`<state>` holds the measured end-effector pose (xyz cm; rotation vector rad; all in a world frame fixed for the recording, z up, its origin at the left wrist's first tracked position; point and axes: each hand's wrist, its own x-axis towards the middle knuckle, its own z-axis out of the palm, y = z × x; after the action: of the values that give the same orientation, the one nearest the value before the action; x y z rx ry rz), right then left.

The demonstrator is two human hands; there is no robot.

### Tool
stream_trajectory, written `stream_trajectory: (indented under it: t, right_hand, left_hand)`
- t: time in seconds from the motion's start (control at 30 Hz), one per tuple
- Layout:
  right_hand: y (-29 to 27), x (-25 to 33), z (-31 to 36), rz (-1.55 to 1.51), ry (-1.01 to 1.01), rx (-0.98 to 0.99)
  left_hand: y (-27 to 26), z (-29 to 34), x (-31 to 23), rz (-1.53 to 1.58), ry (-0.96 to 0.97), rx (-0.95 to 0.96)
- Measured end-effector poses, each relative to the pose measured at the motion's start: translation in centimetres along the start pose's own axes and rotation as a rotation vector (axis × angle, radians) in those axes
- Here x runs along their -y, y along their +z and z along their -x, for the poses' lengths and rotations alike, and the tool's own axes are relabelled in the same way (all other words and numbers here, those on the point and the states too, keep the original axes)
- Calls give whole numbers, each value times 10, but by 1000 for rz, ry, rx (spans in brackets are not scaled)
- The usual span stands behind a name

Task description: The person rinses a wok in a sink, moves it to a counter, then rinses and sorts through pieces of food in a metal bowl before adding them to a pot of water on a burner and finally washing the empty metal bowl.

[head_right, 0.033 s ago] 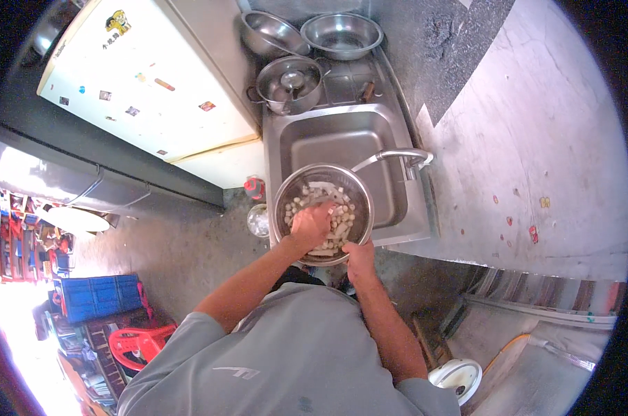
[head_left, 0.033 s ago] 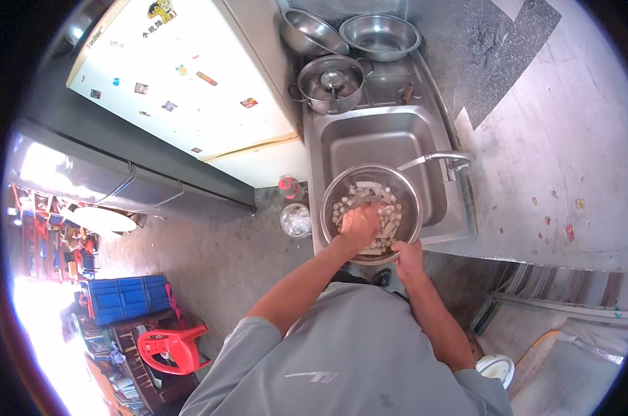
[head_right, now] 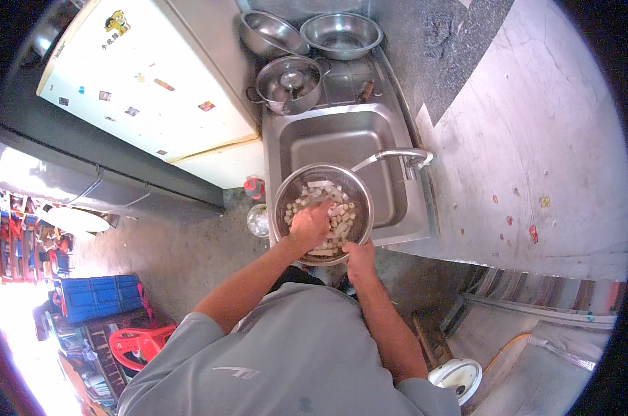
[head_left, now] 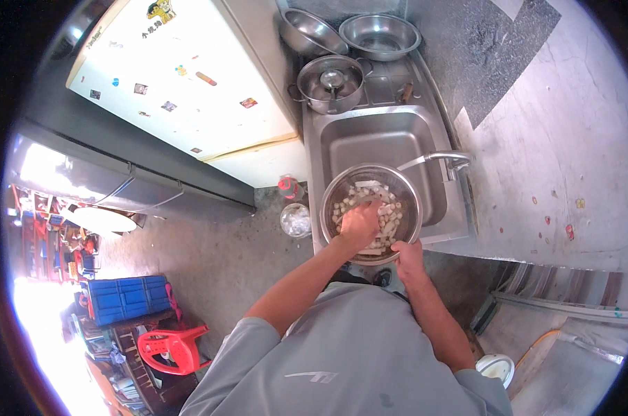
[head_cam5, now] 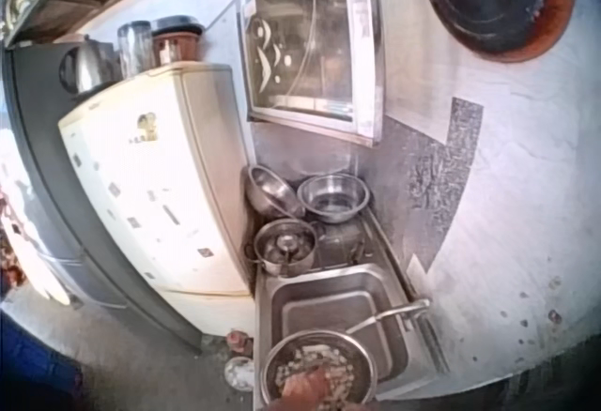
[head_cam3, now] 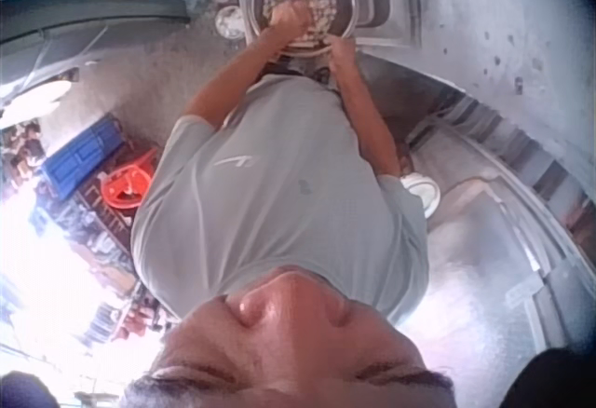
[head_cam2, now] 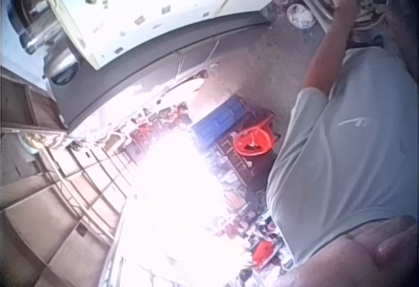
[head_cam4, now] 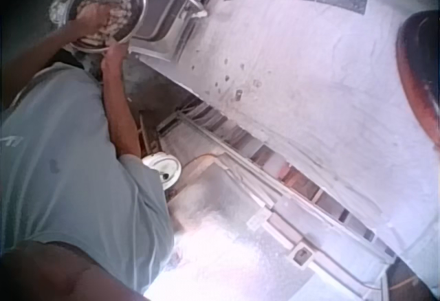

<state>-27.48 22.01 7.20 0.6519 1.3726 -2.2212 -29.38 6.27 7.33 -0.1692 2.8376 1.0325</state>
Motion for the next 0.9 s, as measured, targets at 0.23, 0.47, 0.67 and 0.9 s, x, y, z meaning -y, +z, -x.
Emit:
stream_trajectory:
  t: [0.23, 0.47, 0.67, 0.9]
  right_hand:
    - [-9, 0, -5, 2, 55, 36]
    - [-9, -4, -8, -27, 51, 83]
    - [-9, -9, -8, -64, 53, 53]
    - [-13, -7, -8, 33, 69, -10]
  left_hand:
    - [-27, 3, -16, -189, 258, -268]
    - [-19, -18, -18, -219, 87, -91]
    - [-4, -22, -14, -162, -19, 82]
    - [-8, -6, -10, -6, 185, 8]
